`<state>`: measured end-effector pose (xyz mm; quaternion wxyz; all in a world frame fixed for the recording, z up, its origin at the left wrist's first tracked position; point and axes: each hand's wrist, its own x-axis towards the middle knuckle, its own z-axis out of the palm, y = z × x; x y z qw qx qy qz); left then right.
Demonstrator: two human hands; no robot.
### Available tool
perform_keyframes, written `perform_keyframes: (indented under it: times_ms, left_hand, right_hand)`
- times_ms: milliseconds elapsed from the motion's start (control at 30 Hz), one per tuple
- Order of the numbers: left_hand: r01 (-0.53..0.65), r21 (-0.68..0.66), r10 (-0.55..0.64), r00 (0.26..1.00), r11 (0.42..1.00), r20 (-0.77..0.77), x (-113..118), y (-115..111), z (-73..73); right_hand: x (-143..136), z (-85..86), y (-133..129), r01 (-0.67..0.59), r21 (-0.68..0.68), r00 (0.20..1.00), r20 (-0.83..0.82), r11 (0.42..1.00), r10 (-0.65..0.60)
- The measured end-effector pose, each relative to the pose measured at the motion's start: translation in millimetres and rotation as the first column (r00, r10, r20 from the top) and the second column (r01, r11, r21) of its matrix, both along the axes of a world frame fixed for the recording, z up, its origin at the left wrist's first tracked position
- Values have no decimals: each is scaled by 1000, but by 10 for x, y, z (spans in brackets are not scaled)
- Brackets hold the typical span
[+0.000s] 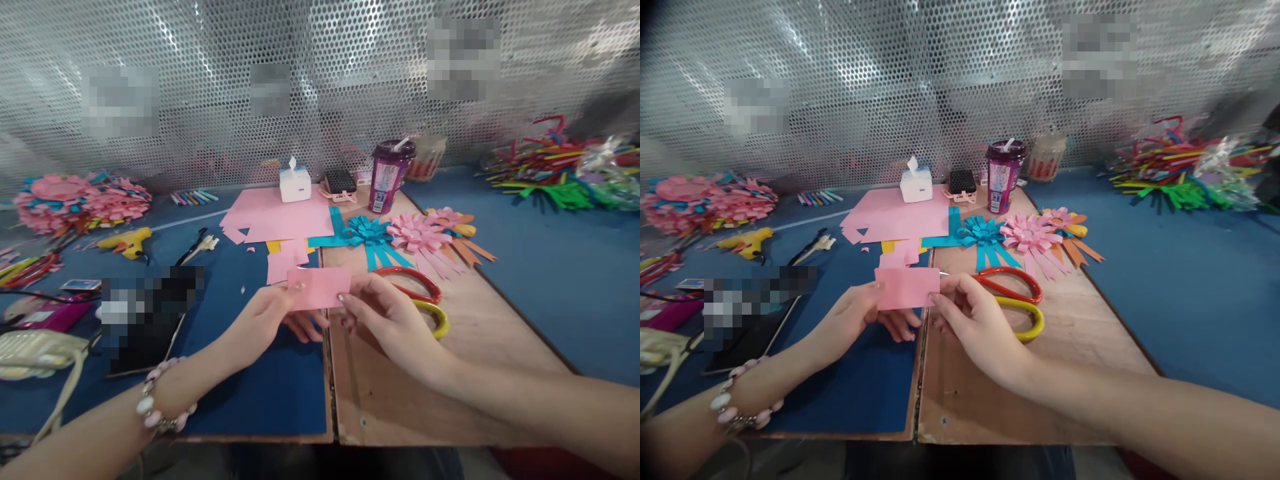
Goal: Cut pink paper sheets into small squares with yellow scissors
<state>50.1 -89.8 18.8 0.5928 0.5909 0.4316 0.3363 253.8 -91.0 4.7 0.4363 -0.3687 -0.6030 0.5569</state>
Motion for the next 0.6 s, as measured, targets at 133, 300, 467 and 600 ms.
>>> perform_keyframes:
  times_ms: [133, 300, 467, 600]
  left_hand:
    - [-22, -112, 40, 986, 993, 164, -24, 38, -39]
    - [44, -213, 16, 962, 976, 272, 14, 45, 3]
    - [79, -226, -24, 972, 971, 236, 18, 40, 23]
    - [87, -216, -45, 980, 972, 192, 5, 27, 11]
  right_hand:
    - [24, 8, 9, 32, 87, 996, 76, 996, -38]
    - [31, -30, 26, 32, 129, 999, 34, 991, -36]
    - [58, -60, 45, 49, 208, 993, 98, 977, -71]
    - [63, -47, 59, 47, 276, 985, 150, 960, -91]
